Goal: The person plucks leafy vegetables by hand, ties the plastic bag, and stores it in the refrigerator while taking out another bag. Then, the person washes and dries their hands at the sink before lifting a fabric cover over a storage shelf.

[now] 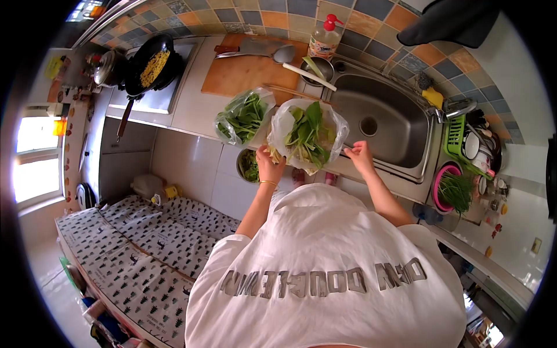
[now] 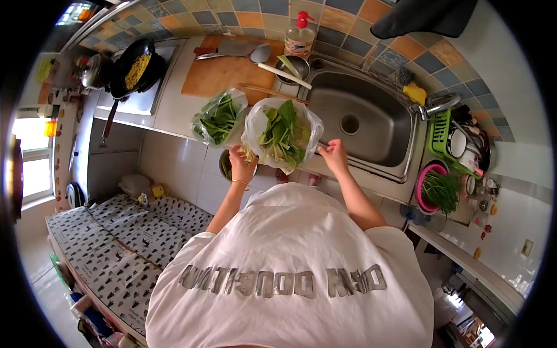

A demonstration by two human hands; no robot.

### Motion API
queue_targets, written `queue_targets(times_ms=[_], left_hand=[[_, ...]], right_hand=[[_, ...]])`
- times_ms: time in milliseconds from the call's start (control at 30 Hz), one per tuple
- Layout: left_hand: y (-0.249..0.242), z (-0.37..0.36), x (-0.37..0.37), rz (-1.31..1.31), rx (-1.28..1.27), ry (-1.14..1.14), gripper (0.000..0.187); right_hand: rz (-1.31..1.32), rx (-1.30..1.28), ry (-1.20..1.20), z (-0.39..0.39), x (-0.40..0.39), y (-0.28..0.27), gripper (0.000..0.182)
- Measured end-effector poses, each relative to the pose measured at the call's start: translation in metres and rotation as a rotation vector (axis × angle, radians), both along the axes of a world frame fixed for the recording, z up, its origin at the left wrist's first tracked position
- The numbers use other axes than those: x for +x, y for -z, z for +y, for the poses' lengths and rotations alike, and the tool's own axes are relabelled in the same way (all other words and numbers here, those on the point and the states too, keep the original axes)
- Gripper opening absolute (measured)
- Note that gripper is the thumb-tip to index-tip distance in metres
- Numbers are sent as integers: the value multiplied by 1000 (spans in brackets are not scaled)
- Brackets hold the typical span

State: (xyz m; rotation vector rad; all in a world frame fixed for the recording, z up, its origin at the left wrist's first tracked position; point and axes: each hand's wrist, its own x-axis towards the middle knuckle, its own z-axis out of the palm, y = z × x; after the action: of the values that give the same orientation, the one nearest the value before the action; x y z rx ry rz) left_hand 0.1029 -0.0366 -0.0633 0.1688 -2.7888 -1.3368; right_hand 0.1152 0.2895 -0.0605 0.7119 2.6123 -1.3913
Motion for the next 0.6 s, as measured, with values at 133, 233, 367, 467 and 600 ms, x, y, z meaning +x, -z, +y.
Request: queue_targets(times_ms=[133, 233, 367, 467, 600], left_hand=[[25, 16, -12, -134, 84, -115, 78], [30, 20, -27, -99, 107, -133, 69], [7, 14, -36, -214, 41, -150, 48], [-18, 8, -32, -128, 174, -185, 26], [-17, -11, -31, -78, 482, -167, 18]], right_hand=[[-160, -128, 40, -20, 7, 21, 64], [-254, -225, 3, -27, -6, 12, 46], [-240, -290, -61, -18, -17, 1, 22], [12, -289, 0, -12, -11, -7, 21], [236, -381, -25, -10, -7, -38, 16]])
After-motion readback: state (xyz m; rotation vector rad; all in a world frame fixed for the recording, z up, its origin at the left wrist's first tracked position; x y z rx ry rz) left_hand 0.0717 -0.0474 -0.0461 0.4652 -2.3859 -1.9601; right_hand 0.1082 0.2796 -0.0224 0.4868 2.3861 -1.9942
